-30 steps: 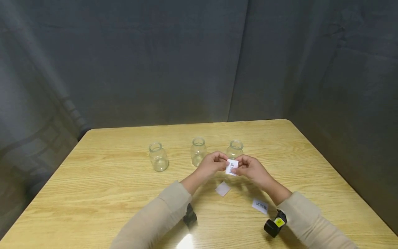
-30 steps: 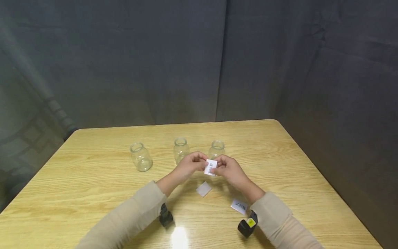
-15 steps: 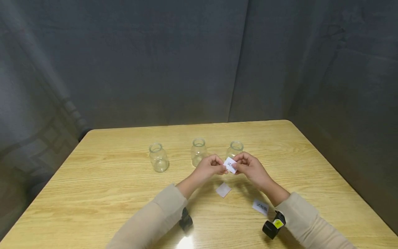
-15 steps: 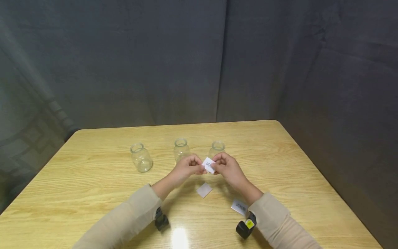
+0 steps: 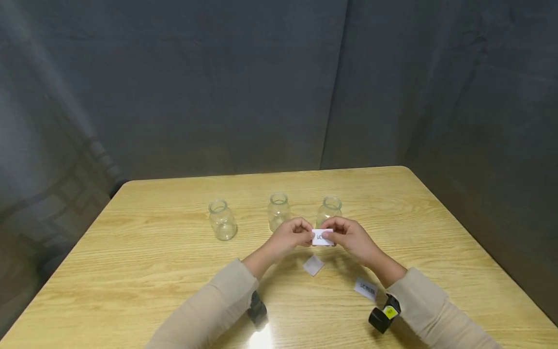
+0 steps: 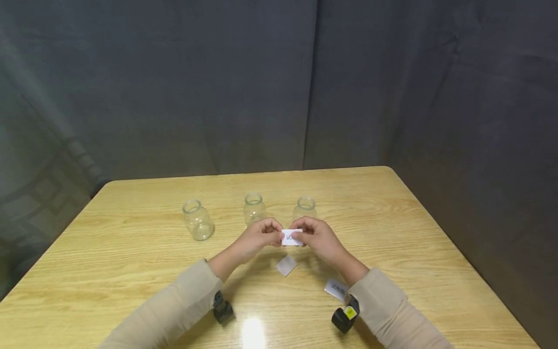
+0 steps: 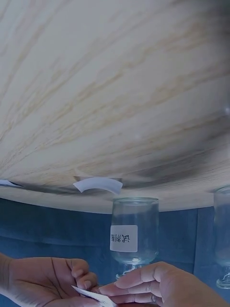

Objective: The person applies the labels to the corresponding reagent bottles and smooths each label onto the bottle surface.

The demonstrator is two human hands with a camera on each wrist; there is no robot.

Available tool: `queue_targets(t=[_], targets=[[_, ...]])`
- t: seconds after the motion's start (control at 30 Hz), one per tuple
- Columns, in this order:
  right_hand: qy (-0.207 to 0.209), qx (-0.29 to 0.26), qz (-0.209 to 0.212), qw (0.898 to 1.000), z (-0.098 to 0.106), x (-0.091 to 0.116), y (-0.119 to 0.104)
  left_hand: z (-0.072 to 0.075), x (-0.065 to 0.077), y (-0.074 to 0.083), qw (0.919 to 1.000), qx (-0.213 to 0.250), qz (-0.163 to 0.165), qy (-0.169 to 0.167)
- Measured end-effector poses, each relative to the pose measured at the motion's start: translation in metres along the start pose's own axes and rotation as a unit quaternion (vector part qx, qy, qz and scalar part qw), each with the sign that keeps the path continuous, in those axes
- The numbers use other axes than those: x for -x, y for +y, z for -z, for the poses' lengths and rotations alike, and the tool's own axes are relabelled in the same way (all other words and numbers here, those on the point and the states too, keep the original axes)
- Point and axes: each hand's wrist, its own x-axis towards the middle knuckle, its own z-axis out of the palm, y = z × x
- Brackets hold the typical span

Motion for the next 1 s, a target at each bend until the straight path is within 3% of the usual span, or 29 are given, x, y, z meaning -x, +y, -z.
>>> queue_targets(t=[0.23, 0.63, 1.0], targets=[[-0.022, 0.015, 0.008, 1.0, -0.002, -0.002, 0.0, 0.009, -0.01, -0.024, 0.9993, 0.032, -0.006, -0.021], [-0.051, -0.001, 0.024, 0.998, 0.0, -0.001, 0.002, 0.014, -0.006, -0.025, 0.9958, 0.07, -0.005, -0.059], [-0.056, -0.01, 0.018, 0.998, 0.0, 0.0, 0.003, 0.014, -0.005, -0.027, 0.9952, 0.075, -0.004, -0.063]])
